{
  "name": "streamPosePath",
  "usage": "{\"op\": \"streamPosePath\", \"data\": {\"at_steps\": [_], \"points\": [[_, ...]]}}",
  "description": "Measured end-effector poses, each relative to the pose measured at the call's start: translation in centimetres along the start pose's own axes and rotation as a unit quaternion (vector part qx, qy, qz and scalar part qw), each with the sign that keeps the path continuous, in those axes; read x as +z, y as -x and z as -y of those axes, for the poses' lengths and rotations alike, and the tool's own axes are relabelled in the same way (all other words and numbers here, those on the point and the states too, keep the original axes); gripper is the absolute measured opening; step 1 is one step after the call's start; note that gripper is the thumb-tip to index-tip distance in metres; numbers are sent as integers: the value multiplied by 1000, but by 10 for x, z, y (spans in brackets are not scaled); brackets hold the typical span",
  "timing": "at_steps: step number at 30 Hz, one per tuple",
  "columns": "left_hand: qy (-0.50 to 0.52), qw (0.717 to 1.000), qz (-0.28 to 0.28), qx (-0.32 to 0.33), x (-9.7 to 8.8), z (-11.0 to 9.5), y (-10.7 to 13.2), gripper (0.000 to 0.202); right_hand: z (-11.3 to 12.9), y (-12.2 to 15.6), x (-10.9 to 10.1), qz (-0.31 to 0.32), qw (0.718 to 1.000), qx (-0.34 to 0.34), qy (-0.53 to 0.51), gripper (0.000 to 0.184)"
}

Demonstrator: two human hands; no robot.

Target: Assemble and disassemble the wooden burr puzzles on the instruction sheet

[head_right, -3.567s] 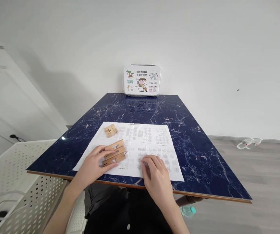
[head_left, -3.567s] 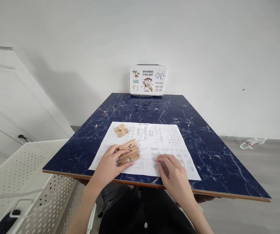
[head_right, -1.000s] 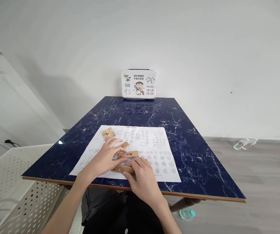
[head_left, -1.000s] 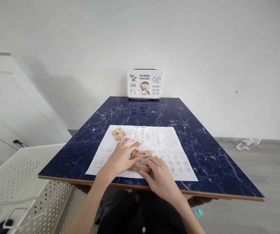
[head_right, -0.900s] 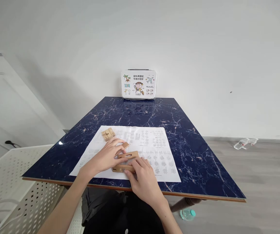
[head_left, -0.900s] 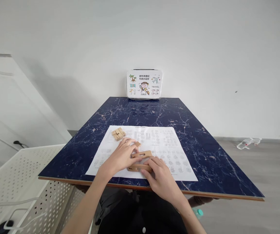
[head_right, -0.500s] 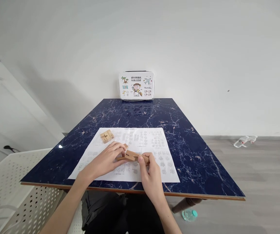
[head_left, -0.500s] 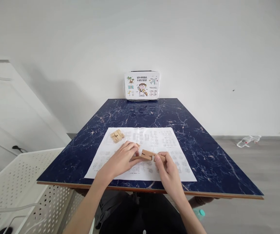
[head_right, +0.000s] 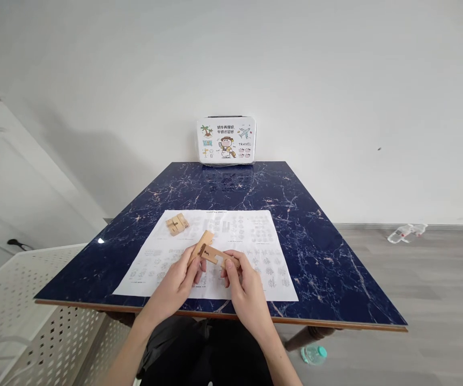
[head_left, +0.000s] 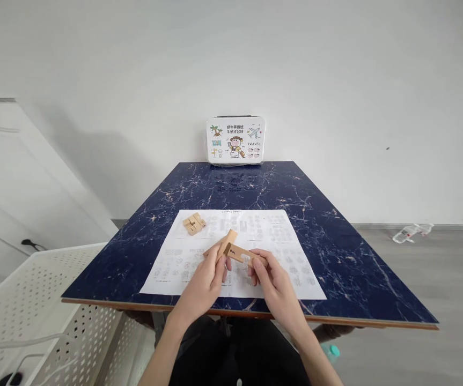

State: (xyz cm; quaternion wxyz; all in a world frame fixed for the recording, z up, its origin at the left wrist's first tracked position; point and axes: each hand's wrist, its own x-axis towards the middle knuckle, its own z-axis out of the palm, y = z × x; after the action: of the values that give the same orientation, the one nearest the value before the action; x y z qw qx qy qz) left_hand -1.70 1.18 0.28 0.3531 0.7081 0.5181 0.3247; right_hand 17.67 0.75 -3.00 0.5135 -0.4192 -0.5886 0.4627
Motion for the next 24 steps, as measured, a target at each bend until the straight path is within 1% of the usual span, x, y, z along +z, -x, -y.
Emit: {"op": "streamPosePath", "data": {"at_steps": [4,8,12,20,24], "points": [[21,1000,-9,-2,11,3,6,49,-2,1,0,19,1000,0,12,38],[5,999,-31,-3,15,6,7,52,-1,1,0,13,1000,-1,17,38],[-6,999,-33,0,15,7,8,54,-1,2,0,4,1000,0,20,39],[-8,999,-35,24,13,5,9,59,0,1,0,9,1000,1,19,39],[-11,1000,-24,13,11,5,10,60,1,2,-1,23,999,13,23,40]]}}
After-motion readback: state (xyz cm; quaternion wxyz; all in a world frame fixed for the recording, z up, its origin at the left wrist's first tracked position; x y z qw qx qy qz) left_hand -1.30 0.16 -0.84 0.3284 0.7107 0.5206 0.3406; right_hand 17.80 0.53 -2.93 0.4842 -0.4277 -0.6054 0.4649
